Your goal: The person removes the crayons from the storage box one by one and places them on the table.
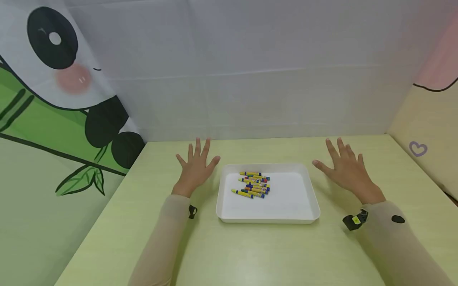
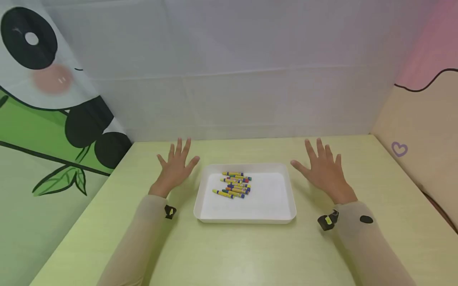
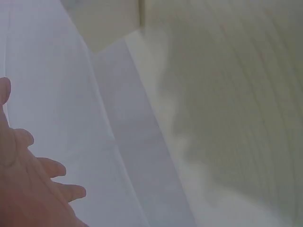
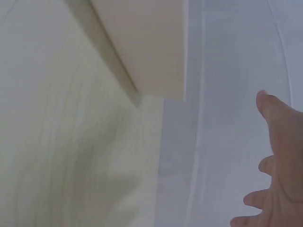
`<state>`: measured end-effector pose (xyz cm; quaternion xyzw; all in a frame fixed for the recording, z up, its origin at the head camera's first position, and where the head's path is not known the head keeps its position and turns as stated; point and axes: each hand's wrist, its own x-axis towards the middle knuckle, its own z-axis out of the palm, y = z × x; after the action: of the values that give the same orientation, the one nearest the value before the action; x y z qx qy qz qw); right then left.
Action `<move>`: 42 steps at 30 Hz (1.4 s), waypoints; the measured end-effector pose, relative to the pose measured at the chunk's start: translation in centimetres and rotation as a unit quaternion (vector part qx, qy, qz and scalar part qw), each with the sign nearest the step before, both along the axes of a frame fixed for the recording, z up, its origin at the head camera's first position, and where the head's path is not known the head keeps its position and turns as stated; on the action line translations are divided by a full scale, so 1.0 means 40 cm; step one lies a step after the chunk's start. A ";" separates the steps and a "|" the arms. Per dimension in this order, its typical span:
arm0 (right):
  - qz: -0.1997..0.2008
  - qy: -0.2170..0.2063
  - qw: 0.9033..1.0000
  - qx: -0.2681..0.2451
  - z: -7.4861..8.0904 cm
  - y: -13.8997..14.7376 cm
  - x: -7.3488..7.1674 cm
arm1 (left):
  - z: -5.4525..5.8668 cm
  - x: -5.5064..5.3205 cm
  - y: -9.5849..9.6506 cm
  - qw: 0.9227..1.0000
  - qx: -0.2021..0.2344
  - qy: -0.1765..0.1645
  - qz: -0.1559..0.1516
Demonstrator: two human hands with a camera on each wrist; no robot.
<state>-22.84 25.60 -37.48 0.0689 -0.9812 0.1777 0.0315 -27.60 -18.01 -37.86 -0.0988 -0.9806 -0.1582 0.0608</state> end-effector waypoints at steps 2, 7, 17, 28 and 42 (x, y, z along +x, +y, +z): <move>0.019 -0.026 0.999 -0.032 0.019 0.000 -0.004 | 0.005 0.000 -0.006 0.997 0.069 -0.027 -0.016; 0.065 -0.080 0.987 -0.120 0.061 -0.002 -0.015 | 0.013 -0.005 -0.013 0.963 0.246 -0.083 -0.070; 0.120 -0.142 0.954 -0.234 0.100 -0.036 -0.044 | -0.014 -0.018 -0.004 0.825 0.493 -0.211 -0.176; 0.165 -0.220 0.931 -0.238 0.065 -0.137 -0.109 | -0.075 -0.045 0.008 0.788 0.522 -0.274 -0.176; 0.165 -0.263 0.933 -0.181 0.002 -0.232 -0.159 | -0.109 -0.060 0.022 0.786 0.523 -0.298 -0.141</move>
<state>-29.18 16.32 -37.39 0.1736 -0.8804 0.3668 -0.2452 -29.99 -17.11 -42.24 -0.1367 -0.6926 -0.6748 -0.2148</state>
